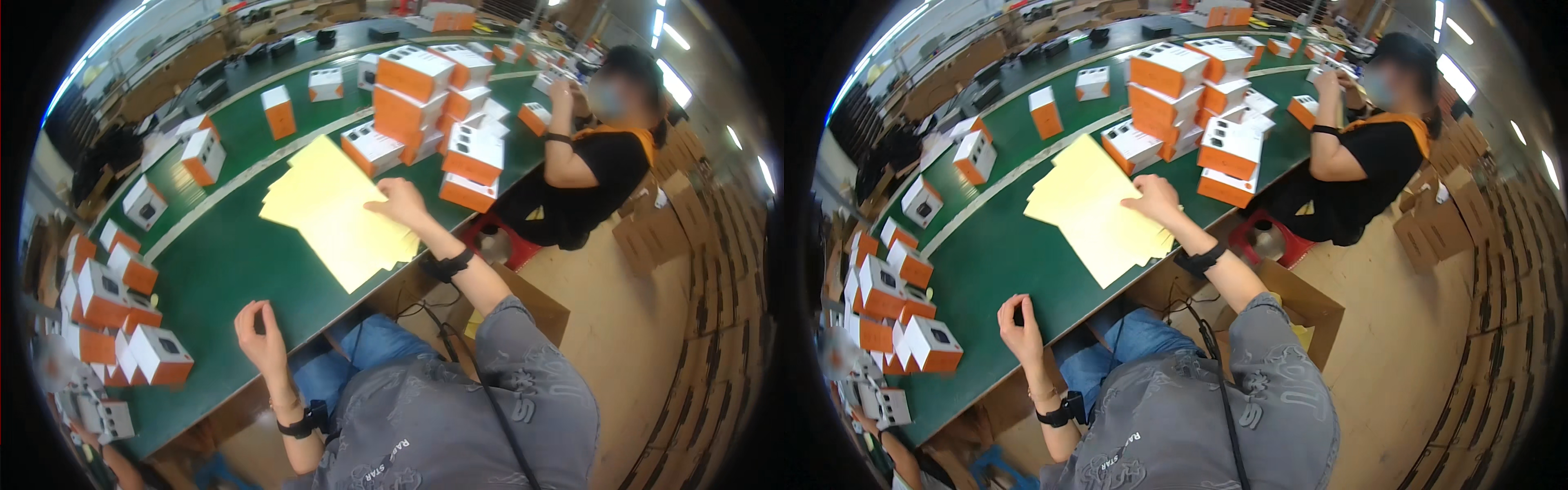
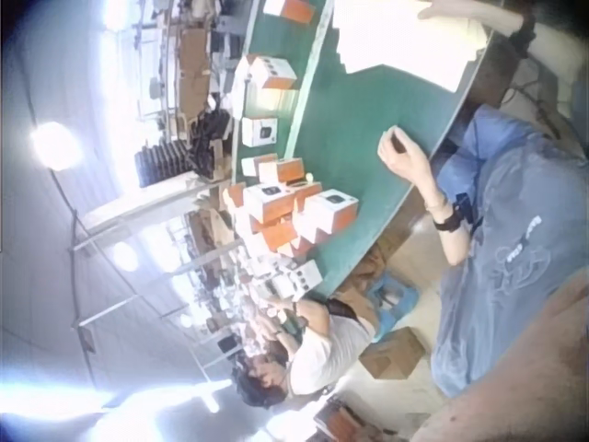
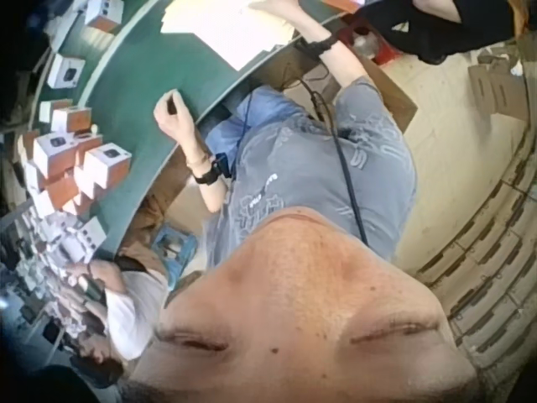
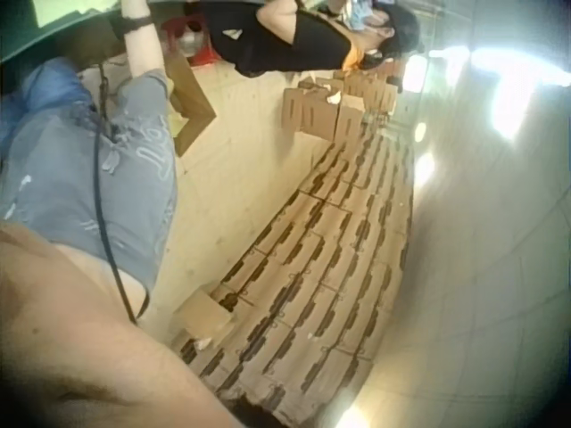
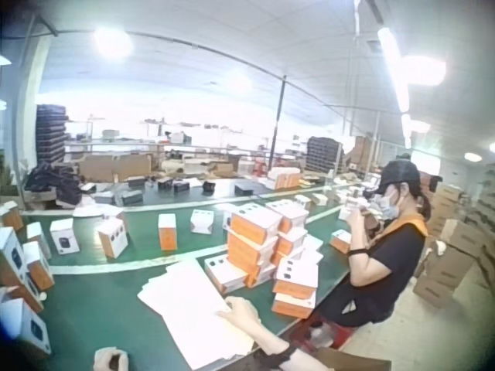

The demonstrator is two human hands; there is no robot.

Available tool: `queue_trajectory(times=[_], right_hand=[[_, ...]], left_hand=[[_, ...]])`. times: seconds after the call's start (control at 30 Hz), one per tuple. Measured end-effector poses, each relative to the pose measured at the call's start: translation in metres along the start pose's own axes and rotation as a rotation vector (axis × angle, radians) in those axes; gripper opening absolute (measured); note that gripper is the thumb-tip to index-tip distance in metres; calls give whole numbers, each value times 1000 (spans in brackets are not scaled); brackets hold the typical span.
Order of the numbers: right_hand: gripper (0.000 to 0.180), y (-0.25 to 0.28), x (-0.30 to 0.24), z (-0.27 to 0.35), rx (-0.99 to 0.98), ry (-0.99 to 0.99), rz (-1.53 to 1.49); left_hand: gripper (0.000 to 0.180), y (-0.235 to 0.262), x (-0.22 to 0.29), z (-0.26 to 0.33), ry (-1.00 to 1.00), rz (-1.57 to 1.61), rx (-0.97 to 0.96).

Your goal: Assemble and inspect product packaging boxes on a factory assembly line.

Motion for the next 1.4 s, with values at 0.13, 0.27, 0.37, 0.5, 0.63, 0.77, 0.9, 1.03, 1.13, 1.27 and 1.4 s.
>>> queue_trajectory(times=[0.13, 0.27, 0.37, 0.5, 0.63, 0.77, 0.9, 1.03, 1.13, 1.27, 1.4], right_hand=[[32, 7, -32, 36, 35, 267, -226], [19, 4, -112, 124, -243, 311, -677], [25, -39, -125, 155, -543, 288, -640], [36, -48, -139, 158, -708, 448, -480], [26, 17, -142, 117, -323, 472, -397], [28, 33, -206, 114, -247, 715, -372], [34, -11, -229, 117, -499, 612, -536], [31, -26, -221, 124, -593, 551, -670], [27, -18, -237, 146, -172, 832, -315], [22, -25, -237, 167, 155, 921, 31], [23, -29, -228, 163, 139, 842, -19]], left_hand=[[10, 6, 6, 5, 51, 149, 73], [47, -7, 36, 1, 36, 618, -241], [49, -10, 57, 0, 76, 1351, -82], [34, 31, 53, -15, 170, 1010, -6], [35, 39, 69, -12, 141, 836, -169], [34, 28, 83, -3, 65, 915, -279], [31, 17, 102, 9, 79, 1076, -364], [25, 30, 98, 14, 72, 1181, -243], [22, 31, 91, 20, 96, 1127, -260], [20, 30, 96, 26, 25, 986, -154], [20, 29, 96, 27, 58, 808, -201]])
Point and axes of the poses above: each hand's wrist, its own z-axis away from the middle knuckle, its own y-axis out of the back of the hand, x = y × z, the point moved 6 cm from there along -z, towards the middle knuckle, and after that the axes turned 14 degrees about -x, right-handed, at the moved point
